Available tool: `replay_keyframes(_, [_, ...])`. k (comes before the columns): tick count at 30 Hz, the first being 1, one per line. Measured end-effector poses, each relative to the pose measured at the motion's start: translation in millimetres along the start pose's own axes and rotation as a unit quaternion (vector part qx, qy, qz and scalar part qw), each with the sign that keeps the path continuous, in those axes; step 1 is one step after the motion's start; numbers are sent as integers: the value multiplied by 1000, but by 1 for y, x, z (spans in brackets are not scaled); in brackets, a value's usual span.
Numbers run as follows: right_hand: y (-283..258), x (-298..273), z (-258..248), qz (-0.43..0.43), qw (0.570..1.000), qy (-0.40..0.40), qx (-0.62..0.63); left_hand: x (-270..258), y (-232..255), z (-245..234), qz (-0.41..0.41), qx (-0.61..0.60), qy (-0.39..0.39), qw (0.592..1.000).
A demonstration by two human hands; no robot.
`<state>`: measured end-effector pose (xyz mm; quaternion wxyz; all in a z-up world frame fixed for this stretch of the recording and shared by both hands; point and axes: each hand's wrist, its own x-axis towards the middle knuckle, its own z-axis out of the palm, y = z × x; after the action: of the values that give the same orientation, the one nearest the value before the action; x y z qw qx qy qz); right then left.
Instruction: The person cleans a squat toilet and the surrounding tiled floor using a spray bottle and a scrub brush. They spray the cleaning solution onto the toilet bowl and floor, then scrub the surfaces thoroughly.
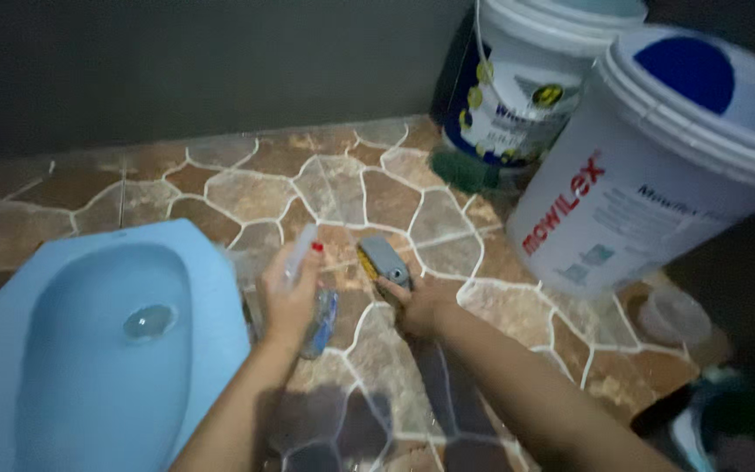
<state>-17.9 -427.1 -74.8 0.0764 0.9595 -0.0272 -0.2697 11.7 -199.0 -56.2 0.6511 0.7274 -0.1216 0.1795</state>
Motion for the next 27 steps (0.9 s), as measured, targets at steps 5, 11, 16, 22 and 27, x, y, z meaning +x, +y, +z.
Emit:
replay_keyframes(5, [65,47,-12,-184,967,-114,135,10,-19,36,8,37,34,999])
replay_keyframes(11, [164,123,-24,-45,888,-69,453,16,-30,65,112,31,65,991])
replay_keyframes(16, [232,224,-11,39,862,213,458,18,-31,77,-49,53,41,997])
replay_keyframes(22, [266,300,-7,130,863,362,327,14,-34,75,-26,59,60,996])
replay_keyframes(27, [258,308,-10,123,924,297,205,12,-34,73,-40,97,67,992])
